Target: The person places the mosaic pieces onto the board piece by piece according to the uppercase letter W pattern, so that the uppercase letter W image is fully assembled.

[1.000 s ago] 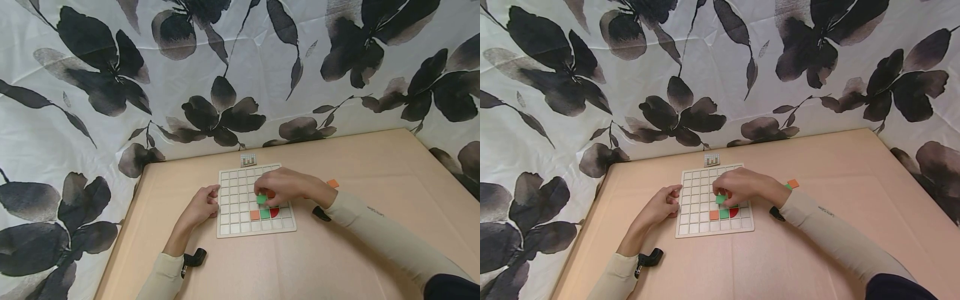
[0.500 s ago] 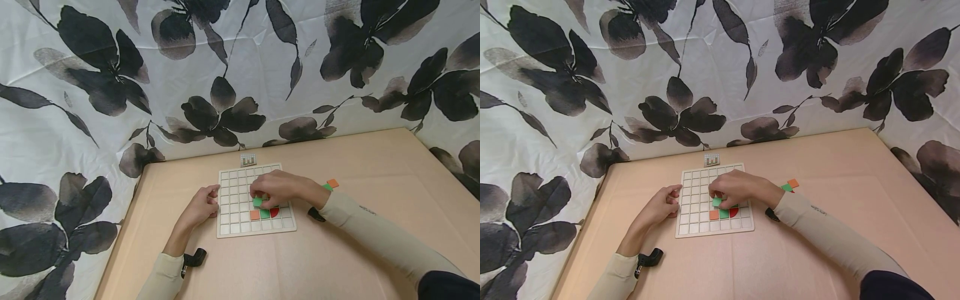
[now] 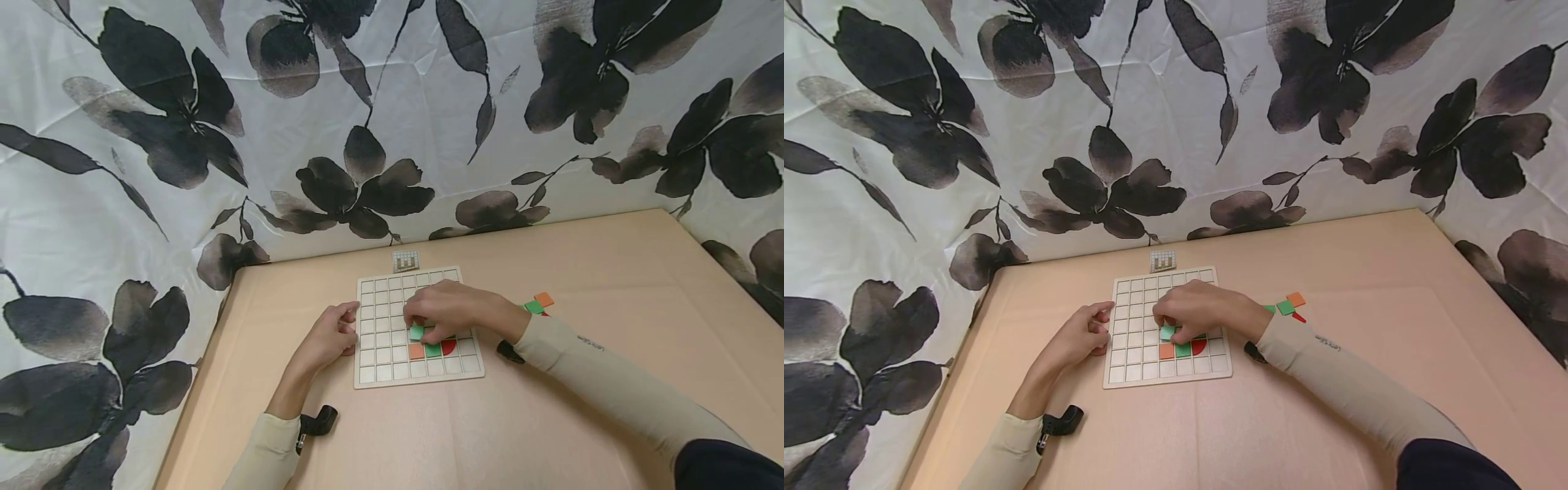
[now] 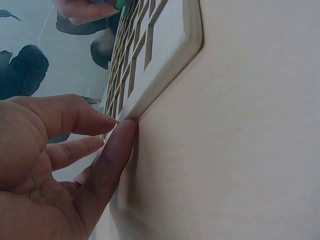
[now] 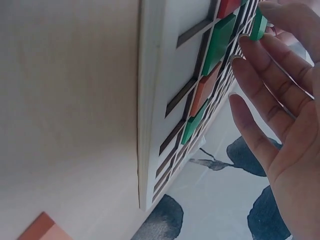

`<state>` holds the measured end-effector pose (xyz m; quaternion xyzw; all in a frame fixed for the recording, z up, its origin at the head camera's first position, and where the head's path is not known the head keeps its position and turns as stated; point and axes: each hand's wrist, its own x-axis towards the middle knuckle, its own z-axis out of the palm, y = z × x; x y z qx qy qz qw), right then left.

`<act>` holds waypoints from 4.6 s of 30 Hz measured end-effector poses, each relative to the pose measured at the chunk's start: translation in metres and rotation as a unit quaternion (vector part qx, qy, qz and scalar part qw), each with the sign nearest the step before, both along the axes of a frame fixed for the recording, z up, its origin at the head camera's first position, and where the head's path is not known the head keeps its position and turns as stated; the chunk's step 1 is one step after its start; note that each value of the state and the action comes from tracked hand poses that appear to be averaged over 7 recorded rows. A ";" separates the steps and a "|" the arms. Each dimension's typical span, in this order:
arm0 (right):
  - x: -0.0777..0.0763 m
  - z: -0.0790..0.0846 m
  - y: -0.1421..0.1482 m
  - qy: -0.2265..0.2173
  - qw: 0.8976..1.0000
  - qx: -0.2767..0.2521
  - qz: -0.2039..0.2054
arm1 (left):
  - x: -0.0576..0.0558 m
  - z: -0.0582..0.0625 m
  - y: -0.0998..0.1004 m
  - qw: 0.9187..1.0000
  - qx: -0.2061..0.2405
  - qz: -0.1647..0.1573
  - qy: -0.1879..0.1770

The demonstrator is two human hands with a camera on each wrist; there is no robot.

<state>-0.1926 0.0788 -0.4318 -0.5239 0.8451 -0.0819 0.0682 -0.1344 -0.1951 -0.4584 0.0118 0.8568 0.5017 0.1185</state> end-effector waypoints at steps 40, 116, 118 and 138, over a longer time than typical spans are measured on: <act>0.029 0.002 0.024 -0.004 0.998 -0.036 -0.050 | 0.017 0.005 -0.015 0.999 -0.005 -0.032 -0.006; 0.080 -0.011 0.126 0.000 0.982 -0.013 -0.190 | 0.025 0.007 -0.029 0.998 -0.004 -0.054 -0.008; 0.080 -0.010 0.126 -0.001 0.982 -0.011 -0.190 | 0.025 0.007 -0.029 0.999 -0.005 -0.053 -0.008; 0.074 -0.006 0.121 -0.007 0.981 -0.022 -0.192 | 0.025 0.008 -0.028 0.999 -0.011 -0.050 -0.010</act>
